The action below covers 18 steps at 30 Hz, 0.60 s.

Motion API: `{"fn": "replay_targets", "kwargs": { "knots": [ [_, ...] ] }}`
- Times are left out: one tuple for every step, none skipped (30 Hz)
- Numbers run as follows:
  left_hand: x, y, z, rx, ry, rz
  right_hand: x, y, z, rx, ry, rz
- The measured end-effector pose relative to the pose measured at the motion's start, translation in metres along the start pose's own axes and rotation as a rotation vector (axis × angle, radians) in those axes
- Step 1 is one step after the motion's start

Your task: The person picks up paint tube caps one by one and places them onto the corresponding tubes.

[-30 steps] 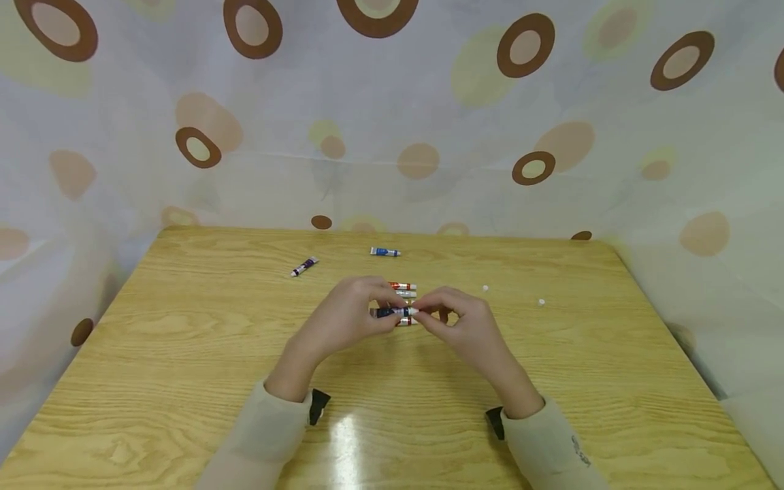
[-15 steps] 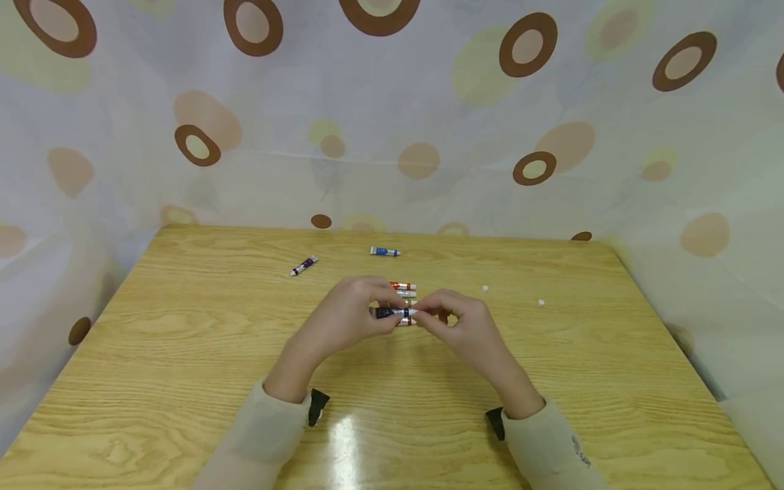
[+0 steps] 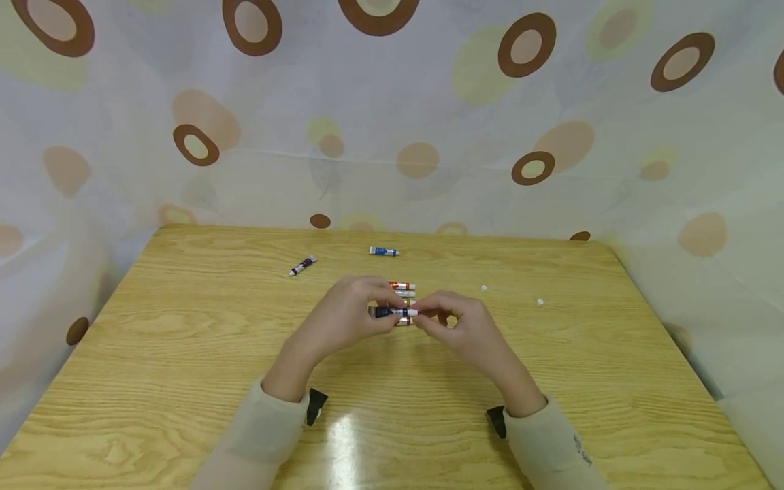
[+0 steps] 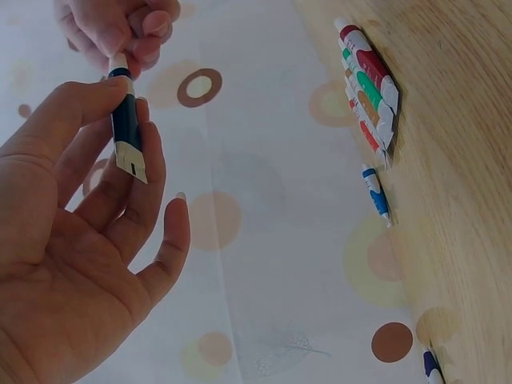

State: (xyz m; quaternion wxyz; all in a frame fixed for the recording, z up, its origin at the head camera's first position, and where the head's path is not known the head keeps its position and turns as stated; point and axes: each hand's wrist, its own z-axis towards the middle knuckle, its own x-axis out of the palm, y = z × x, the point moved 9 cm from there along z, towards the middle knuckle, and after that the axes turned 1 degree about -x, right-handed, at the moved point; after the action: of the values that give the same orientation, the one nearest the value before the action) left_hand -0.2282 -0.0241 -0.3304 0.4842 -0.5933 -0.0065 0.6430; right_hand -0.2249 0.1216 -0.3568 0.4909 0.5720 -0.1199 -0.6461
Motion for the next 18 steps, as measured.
{"fn": "replay_targets", "kwargs": {
  "knots": [
    [0.0004, 0.0002, 0.0003, 0.001, 0.000, 0.000, -0.0007, 0.0006, -0.0001, -0.008, -0.001, -0.005],
    [0.0006, -0.0002, 0.0005, 0.004, 0.001, -0.001, -0.0016, 0.0014, -0.0002, -0.013, -0.005, -0.007],
    [0.0009, -0.0007, 0.0007, 0.008, 0.002, -0.001, -0.0024, 0.0021, -0.0002, -0.020, -0.009, -0.004],
    [0.0012, -0.0008, 0.0010, 0.011, 0.004, -0.002, -0.0030, 0.0026, -0.0002, -0.027, -0.014, 0.000],
    [0.0017, -0.0008, 0.0012, 0.013, 0.007, -0.002, -0.0035, 0.0032, -0.0003, -0.035, -0.017, 0.006],
    [0.0023, -0.0010, 0.0015, 0.015, 0.009, -0.003, -0.0039, 0.0035, -0.0002, -0.042, -0.021, 0.010],
    [0.0028, -0.0010, 0.0018, 0.016, 0.011, -0.002, -0.0042, 0.0037, -0.0003, -0.047, -0.025, 0.016],
    [0.0030, -0.0014, 0.0017, 0.017, 0.012, -0.002, -0.0042, 0.0037, -0.0004, -0.052, -0.027, 0.021],
    [0.0032, -0.0018, 0.0017, 0.017, 0.013, 0.000, -0.0040, 0.0038, -0.0004, -0.058, -0.027, 0.023],
    [0.0033, -0.0019, 0.0017, 0.015, 0.014, 0.000, -0.0038, 0.0038, -0.0003, -0.061, -0.026, 0.022],
    [0.0035, -0.0021, 0.0016, 0.013, 0.014, 0.003, -0.0034, 0.0040, -0.0002, -0.066, -0.023, 0.019],
    [0.0038, -0.0022, 0.0017, 0.013, 0.015, 0.005, -0.0030, 0.0039, -0.0002, -0.068, -0.020, 0.018],
    [0.0040, -0.0025, 0.0016, 0.011, 0.018, 0.008, -0.0025, 0.0035, -0.0002, -0.070, -0.016, 0.014],
    [0.0044, -0.0026, 0.0016, 0.010, 0.022, 0.009, -0.0020, 0.0033, -0.0002, -0.072, -0.011, 0.011],
    [0.0049, -0.0026, 0.0016, 0.007, 0.026, 0.010, -0.0016, 0.0032, -0.0001, -0.072, -0.005, 0.007],
    [0.0053, -0.0026, 0.0016, 0.004, 0.030, 0.011, -0.0012, 0.0029, -0.0002, -0.069, 0.003, 0.002],
    [0.0058, -0.0026, 0.0016, 0.002, 0.035, 0.012, -0.0009, 0.0030, -0.0003, -0.072, 0.012, -0.007],
    [0.0062, -0.0024, 0.0016, -0.001, 0.038, 0.014, -0.0010, 0.0028, -0.0005, -0.072, 0.021, -0.013]
  ]
}}
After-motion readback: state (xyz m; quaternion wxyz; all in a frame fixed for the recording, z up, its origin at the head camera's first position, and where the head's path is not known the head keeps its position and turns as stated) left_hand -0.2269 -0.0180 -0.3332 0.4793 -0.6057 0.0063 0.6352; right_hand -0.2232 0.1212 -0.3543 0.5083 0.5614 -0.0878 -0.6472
